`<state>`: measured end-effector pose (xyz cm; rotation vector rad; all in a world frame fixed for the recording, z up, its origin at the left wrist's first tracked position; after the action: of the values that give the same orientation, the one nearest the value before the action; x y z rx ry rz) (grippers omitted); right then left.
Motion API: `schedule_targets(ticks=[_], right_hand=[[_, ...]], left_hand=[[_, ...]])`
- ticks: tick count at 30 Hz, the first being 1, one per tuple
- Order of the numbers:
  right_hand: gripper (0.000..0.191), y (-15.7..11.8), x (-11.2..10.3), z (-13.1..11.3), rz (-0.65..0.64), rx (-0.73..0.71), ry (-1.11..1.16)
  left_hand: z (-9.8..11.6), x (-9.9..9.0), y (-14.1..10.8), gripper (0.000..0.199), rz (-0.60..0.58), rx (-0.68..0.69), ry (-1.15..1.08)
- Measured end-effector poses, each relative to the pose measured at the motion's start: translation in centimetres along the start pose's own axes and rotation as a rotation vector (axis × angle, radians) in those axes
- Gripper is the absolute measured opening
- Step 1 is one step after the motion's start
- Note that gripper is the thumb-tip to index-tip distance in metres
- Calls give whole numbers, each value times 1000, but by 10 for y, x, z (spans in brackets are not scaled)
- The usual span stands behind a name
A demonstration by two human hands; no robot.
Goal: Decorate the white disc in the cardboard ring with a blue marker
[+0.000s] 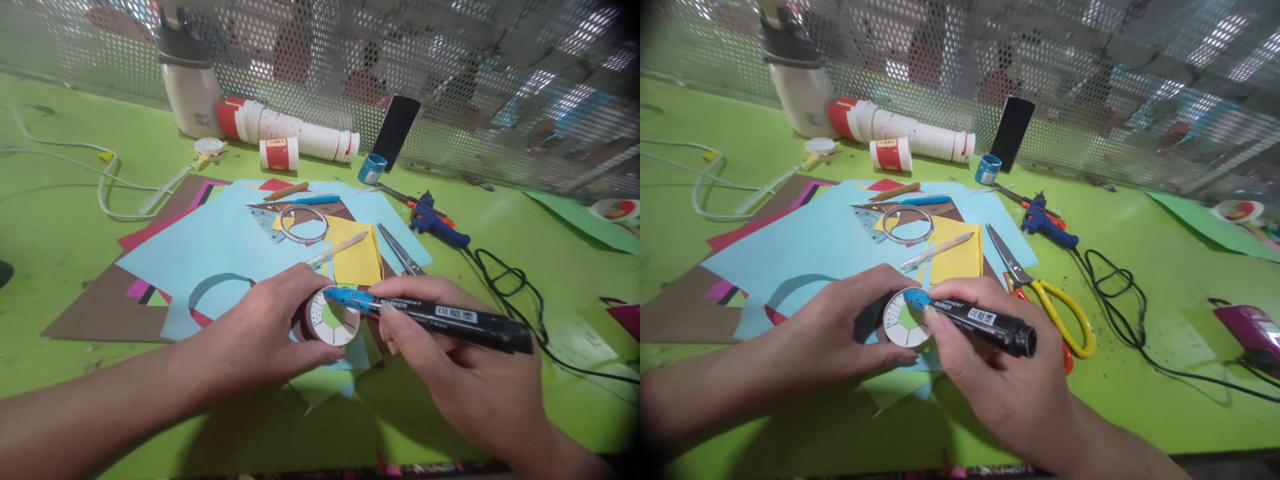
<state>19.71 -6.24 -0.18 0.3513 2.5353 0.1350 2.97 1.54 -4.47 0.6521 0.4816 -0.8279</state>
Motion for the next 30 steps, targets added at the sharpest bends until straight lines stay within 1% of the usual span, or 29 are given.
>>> schedule_targets(ticks=[9, 14, 20, 26, 30], right_hand=[[15, -1, -1, -1, 17, -14, -9], [15, -1, 0, 0, 35, -9, -25], [15, -5, 1, 1, 60, -83, -83], [16, -8, 4, 3, 93, -142, -94], [18, -9, 5, 2, 82, -173, -106]], left_hand=[[1, 1, 0, 35, 0, -2, 15], [1, 1, 1, 33, -21, -23, 15], [0, 1, 0, 35, -20, -50, 25], [3, 0, 0, 32, -2, -60, 29], [4, -1, 1, 32, -1, -74, 32]])
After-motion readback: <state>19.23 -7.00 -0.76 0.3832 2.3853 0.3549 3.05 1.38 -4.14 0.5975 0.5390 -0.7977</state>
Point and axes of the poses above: each hand's wrist, its own y-axis towards the middle knuckle, its own x-axis out of the palm, z = x × y, the point moved 3 cm from there along y, towards the middle knuckle, and after that the axes turned 15 degrees about x, right-handed, at the moved point
